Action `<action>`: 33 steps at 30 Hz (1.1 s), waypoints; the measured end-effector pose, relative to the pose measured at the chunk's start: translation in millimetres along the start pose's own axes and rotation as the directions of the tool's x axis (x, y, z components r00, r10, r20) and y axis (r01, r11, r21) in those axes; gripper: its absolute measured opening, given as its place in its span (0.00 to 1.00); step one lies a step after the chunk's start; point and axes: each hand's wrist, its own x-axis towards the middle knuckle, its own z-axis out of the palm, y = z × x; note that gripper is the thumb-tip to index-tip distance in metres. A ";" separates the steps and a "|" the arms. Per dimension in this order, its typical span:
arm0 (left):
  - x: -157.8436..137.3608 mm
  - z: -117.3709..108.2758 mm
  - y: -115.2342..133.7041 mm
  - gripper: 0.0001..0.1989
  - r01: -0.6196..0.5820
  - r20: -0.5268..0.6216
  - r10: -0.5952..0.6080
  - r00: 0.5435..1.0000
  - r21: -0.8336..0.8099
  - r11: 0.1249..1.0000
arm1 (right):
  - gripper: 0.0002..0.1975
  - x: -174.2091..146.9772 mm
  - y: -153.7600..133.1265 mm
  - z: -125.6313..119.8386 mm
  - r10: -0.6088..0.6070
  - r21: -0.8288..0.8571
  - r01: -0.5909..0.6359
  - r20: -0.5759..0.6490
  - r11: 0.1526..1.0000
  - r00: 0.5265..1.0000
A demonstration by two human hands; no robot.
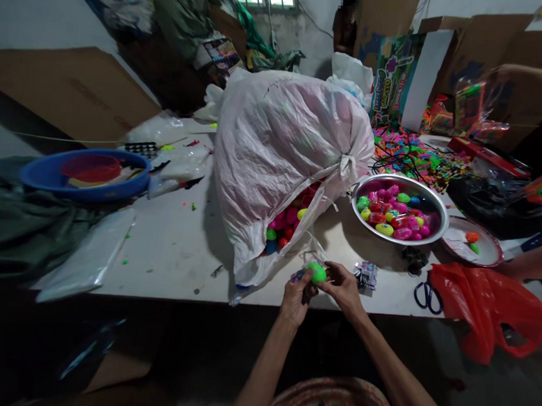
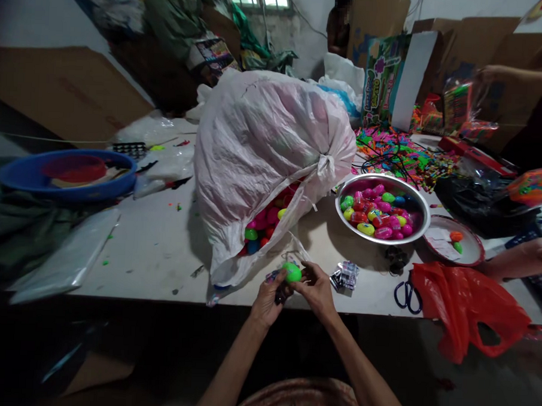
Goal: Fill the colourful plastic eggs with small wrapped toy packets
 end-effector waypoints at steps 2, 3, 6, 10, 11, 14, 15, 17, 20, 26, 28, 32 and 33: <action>-0.6 1.8 -0.5 0.16 0.015 0.009 -0.015 1.000 -0.020 1.000 | 0.28 0.5 0.1 0.4 -0.060 -0.040 0.059 -0.010 0.997 0.998; -1.2 2.6 0.1 0.17 0.020 0.011 -0.019 1.000 -0.021 1.000 | 0.28 0.8 -0.7 0.5 -0.082 -0.064 0.081 -0.011 0.995 0.997; -2.8 4.6 3.1 0.18 0.075 0.029 -0.073 0.997 -0.047 0.996 | 0.29 1.9 -6.4 0.9 -0.068 -0.043 0.068 -0.014 0.997 0.998; -2.2 5.8 2.6 0.19 0.083 0.029 -0.080 0.996 -0.100 0.992 | 0.28 4.6 -13.7 1.4 0.070 0.137 -0.074 0.029 0.988 0.997; -1.6 5.6 1.2 0.19 0.070 0.024 -0.068 0.997 -0.089 0.994 | 0.27 5.2 -14.0 1.3 0.071 0.138 -0.074 0.031 0.988 0.997; -0.7 4.6 -3.0 0.16 0.043 0.006 -0.043 0.999 -0.013 0.999 | 0.25 5.9 -10.7 -0.4 -0.036 0.021 0.036 -0.005 0.999 0.999; -0.9 4.5 -3.4 0.15 0.036 -0.001 -0.036 0.999 0.002 0.999 | 0.25 5.8 -9.2 -1.5 -0.093 -0.051 0.092 -0.012 0.994 0.996; -2.2 5.3 -1.5 0.15 0.043 -0.006 -0.043 0.999 -0.022 0.999 | 0.25 5.6 -7.4 -4.6 -0.184 -0.188 0.186 0.029 0.964 0.982; -5.5 8.4 6.0 0.15 0.150 0.027 -0.147 0.989 -0.117 0.982 | 0.29 6.7 -12.4 -11.9 -0.231 -0.299 0.262 0.137 0.917 0.963; -9.2 7.4 10.0 0.11 0.322 0.057 -0.319 0.946 -0.038 0.946 | 0.52 13.5 -44.1 -24.7 -0.241 -0.462 0.430 0.412 0.776 0.879; -8.5 5.7 8.0 0.09 0.361 0.077 -0.356 0.931 -0.049 0.931 | 0.52 13.7 -52.5 -24.2 -0.230 -0.504 0.467 0.463 0.726 0.856; -5.9 4.7 7.9 0.09 0.438 0.184 -0.415 0.891 -0.110 0.892 | 0.51 9.3 -58.9 -19.5 -0.222 -0.546 0.466 0.453 0.696 0.863; -5.4 4.7 8.4 0.09 0.451 0.210 -0.421 0.883 -0.122 0.884 | 0.50 8.0 -59.0 -18.7 -0.222 -0.536 0.456 0.444 0.710 0.868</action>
